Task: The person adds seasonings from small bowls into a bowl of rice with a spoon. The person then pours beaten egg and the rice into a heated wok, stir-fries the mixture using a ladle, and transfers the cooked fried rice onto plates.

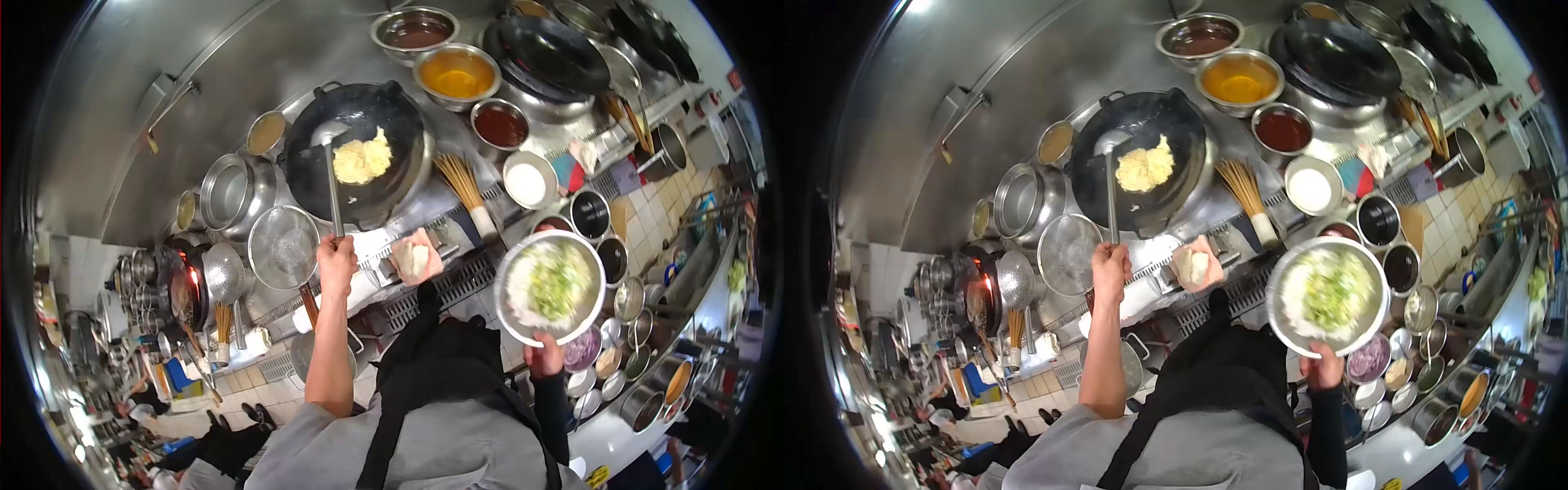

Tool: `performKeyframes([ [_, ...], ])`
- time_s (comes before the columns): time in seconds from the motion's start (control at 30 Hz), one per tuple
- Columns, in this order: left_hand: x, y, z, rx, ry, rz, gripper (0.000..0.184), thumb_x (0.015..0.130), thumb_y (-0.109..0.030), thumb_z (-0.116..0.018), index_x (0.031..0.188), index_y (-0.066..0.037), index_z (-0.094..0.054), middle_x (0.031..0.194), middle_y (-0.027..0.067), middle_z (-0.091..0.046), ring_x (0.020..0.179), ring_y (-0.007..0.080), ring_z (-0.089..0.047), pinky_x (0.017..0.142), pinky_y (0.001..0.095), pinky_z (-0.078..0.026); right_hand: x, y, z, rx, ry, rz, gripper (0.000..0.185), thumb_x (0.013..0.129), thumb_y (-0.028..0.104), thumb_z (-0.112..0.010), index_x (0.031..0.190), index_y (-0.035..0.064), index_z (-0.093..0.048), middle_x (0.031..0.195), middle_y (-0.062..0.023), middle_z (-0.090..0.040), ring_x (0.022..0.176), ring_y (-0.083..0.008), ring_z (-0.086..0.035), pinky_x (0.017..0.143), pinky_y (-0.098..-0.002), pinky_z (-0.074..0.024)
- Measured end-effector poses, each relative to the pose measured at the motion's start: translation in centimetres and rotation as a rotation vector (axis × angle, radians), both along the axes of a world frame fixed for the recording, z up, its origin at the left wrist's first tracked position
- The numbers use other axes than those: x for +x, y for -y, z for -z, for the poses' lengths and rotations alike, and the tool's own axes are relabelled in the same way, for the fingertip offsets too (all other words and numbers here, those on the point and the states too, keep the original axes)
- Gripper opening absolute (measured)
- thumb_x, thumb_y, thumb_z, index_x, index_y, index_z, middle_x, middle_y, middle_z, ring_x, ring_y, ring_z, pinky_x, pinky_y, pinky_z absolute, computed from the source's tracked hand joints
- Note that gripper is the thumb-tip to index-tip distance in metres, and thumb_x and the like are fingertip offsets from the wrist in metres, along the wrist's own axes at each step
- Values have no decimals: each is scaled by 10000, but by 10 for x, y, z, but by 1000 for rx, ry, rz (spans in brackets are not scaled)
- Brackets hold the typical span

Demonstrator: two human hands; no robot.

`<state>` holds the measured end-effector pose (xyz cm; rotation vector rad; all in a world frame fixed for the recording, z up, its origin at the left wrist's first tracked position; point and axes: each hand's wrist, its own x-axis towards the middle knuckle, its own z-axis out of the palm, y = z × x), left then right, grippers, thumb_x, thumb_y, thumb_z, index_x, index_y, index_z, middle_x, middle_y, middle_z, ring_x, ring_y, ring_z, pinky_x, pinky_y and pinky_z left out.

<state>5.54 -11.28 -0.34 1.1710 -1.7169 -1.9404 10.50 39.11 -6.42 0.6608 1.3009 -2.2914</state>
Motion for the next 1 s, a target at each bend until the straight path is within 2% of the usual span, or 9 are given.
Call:
performKeyframes([
  [0.13, 33, 17, 23, 193, -9, 3, 173, 993, -90, -669, 1049, -28, -517, 801, 46, -577, 560, 89, -488, 434, 253, -357, -132, 144, -20, -34, -133, -248, 386, 919, 74, -678, 1289, 56, -570, 1022, -103, -666, 540, -257, -569, 419, -354, -412],
  [0.27, 56, 20, -7, 669, -260, -151, 149, 1051, -105, -626, 1119, 3, -549, 860, 69, -576, 590, 75, -437, 429, 201, -311, -242, 285, 3, 155, -288, -391, 300, 955, 89, -621, 1213, -47, -554, 892, -180, -690, 523, -285, -644, 416, -385, -480],
  [0.33, 64, 30, -4, 831, -384, -165, 212, 1069, -118, -600, 1205, 44, -581, 901, 74, -568, 624, 64, -432, 430, 173, -322, -281, 349, 5, 560, -528, -492, 285, 970, 95, -599, 1185, -88, -561, 700, -193, -658, 469, -258, -637, 425, -387, -495],
  [0.43, 62, 41, -14, 965, -446, -218, 215, 1070, -138, -607, 1187, 40, -576, 900, 71, -555, 629, 57, -428, 433, 167, -331, -312, 420, 11, 1291, -1121, -525, 633, 931, 79, -584, 1501, -43, -336, 1227, -332, -601, 1027, -463, -700, 868, -548, -568],
  [0.57, 58, 55, -12, 1079, -500, -238, 219, 1071, -131, -607, 1192, 50, -591, 917, 78, -563, 649, 60, -443, 444, 163, -352, -353, 499, 61, 1515, -1007, -626, 748, 959, 99, -542, 1605, -66, -203, 1331, -324, -516, 1011, -462, -696, 891, -504, -577],
  [0.7, 42, 58, -19, 971, -460, -222, 175, 1065, -114, -611, 1151, 38, -599, 898, 90, -595, 623, 67, -448, 443, 172, -357, -356, 483, -8, 1408, -809, -492, 807, 925, 120, -634, 1588, -90, -226, 1310, -371, -531, 1013, -480, -687, 892, -500, -570],
  [0.77, 27, 51, -25, 838, -387, -210, 124, 1051, -108, -632, 1084, 5, -590, 878, 83, -606, 598, 74, -442, 440, 189, -329, -353, 444, 16, 1400, -919, -193, 817, 928, 68, -628, 1608, -26, -186, 1130, -346, -613, 898, -455, -719, 755, -494, -597],
  [0.83, 17, 41, -15, 658, -264, -188, 104, 1044, -106, -641, 1049, -21, -581, 855, 67, -607, 584, 67, -432, 441, 195, -298, -318, 385, -1, 550, -447, -173, 582, 959, -7, -534, 1484, -41, -286, 832, -220, -659, 455, -269, -629, 373, -400, -509],
  [1.0, -16, 19, 7, 616, -165, 6, 168, 1063, -135, -618, 925, -49, -575, 799, 28, -547, 573, 82, -376, 473, 232, -303, -179, 170, 5, -108, -98, 112, 353, 893, 65, -653, 1192, -66, -520, 788, -197, -652, 566, -324, -682, 437, -441, -536],
])
